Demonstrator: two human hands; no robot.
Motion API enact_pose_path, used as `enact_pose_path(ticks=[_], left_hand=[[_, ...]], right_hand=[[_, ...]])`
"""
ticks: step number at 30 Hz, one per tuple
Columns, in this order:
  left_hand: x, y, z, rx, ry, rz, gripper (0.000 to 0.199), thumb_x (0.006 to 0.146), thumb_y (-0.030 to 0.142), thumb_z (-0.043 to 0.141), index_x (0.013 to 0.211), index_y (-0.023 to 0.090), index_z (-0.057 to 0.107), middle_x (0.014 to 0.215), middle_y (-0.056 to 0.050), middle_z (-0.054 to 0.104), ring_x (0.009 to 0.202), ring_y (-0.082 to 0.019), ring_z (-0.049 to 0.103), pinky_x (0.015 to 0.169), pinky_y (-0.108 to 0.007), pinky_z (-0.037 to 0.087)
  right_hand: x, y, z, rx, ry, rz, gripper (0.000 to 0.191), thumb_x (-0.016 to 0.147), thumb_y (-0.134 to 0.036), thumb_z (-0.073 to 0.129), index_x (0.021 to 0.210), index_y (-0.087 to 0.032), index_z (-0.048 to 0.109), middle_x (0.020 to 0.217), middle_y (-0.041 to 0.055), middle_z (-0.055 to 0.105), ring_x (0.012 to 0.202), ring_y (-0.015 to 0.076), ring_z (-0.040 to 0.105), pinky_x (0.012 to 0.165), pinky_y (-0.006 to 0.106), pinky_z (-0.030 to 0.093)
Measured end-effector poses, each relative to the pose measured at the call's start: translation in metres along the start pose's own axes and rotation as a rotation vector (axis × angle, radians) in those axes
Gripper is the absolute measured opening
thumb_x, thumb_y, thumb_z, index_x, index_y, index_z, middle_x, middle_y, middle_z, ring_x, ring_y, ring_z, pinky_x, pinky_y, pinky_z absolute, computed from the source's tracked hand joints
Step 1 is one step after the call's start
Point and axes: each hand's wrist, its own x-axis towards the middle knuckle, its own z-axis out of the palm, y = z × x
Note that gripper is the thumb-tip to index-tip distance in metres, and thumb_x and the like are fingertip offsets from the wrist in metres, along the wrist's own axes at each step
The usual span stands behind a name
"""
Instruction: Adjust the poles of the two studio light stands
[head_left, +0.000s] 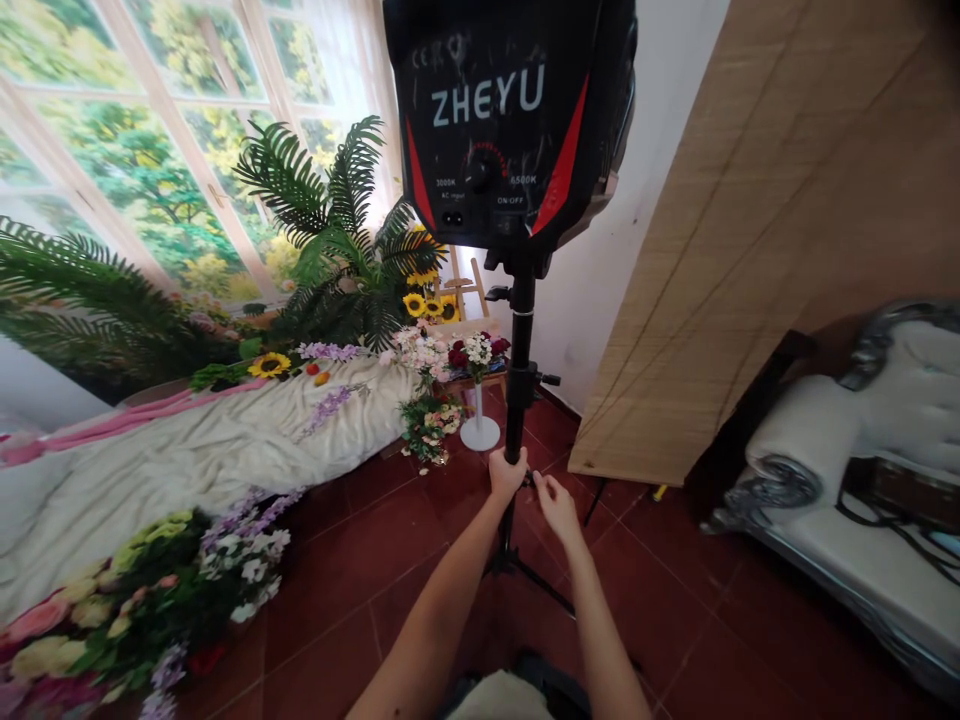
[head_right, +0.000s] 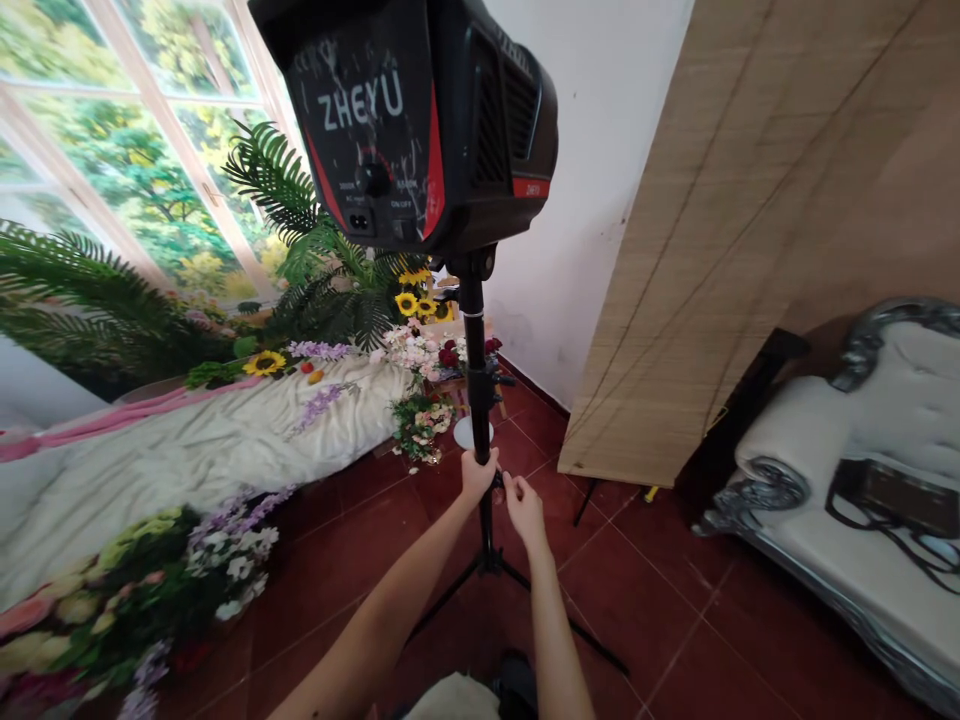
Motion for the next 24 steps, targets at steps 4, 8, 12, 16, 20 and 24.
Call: enact_pose_path(ticks=[4,8,12,16,20,24], left_hand=[[0.000,-0.002,0.001,0.005,-0.003,-0.008,0.037,0.075,0.045,0.056,0.052,0.016,0.054,0.050,-0.006,0.061,0.043,-0.014,0.058,0.044,-0.022,0.046],[0.000,-0.002,0.000,0.008,-0.001,0.004,0.038,0.075,0.046,0.055,0.052,0.016,0.055,0.050,-0.006,0.061,0.044,-0.014,0.059,0.046,-0.023,0.047],[0.000,-0.002,0.000,0.004,-0.017,0.023,0.038,0.075,0.047,0.054,0.053,0.016,0.055,0.050,-0.006,0.061,0.045,-0.015,0.059,0.048,-0.024,0.048],[0.001,-0.005,0.001,0.024,0.006,0.031,0.037,0.075,0.046,0.055,0.053,0.016,0.056,0.050,-0.005,0.061,0.045,-0.014,0.059,0.048,-0.023,0.047],[0.002,-0.006,0.002,0.035,0.027,0.012,0.037,0.074,0.046,0.055,0.051,0.016,0.055,0.048,-0.005,0.060,0.044,-0.014,0.058,0.047,-0.022,0.046],[0.001,-0.005,0.002,0.024,0.011,0.015,0.037,0.074,0.045,0.054,0.052,0.015,0.055,0.048,-0.004,0.060,0.044,-0.013,0.057,0.047,-0.022,0.045]], right_hand=[[0.005,0.005,0.013,0.118,-0.032,0.166,0.054,0.079,-0.065,0.035,0.051,-0.021,0.051,0.042,-0.0004,0.053,0.042,0.0149,0.049,0.046,0.024,0.036],[0.007,0.003,0.024,0.254,-0.006,0.282,0.052,0.081,-0.060,0.031,0.046,-0.022,0.042,0.033,-0.0025,0.042,0.033,0.0119,0.041,0.038,0.023,0.029],[0.007,-0.005,0.026,0.483,-0.069,0.339,0.046,0.079,-0.058,0.034,0.048,-0.023,0.033,0.031,-0.0068,0.032,0.027,0.0074,0.027,0.033,0.021,0.018],[0.010,-0.011,0.019,0.728,-0.303,0.426,0.044,0.078,-0.055,0.035,0.049,-0.025,0.021,0.032,-0.0106,0.019,0.027,0.0055,0.013,0.032,0.019,0.012],[0.011,-0.009,0.008,0.933,-0.425,0.408,0.038,0.078,-0.040,0.043,0.051,-0.025,0.021,0.035,-0.0121,0.014,0.031,0.0064,0.009,0.036,0.019,0.016],[0.006,-0.007,0.003,1.029,-0.394,0.271,0.030,0.079,-0.026,0.044,0.053,-0.022,0.029,0.039,-0.0117,0.017,0.033,0.0068,0.012,0.043,0.020,0.021]])
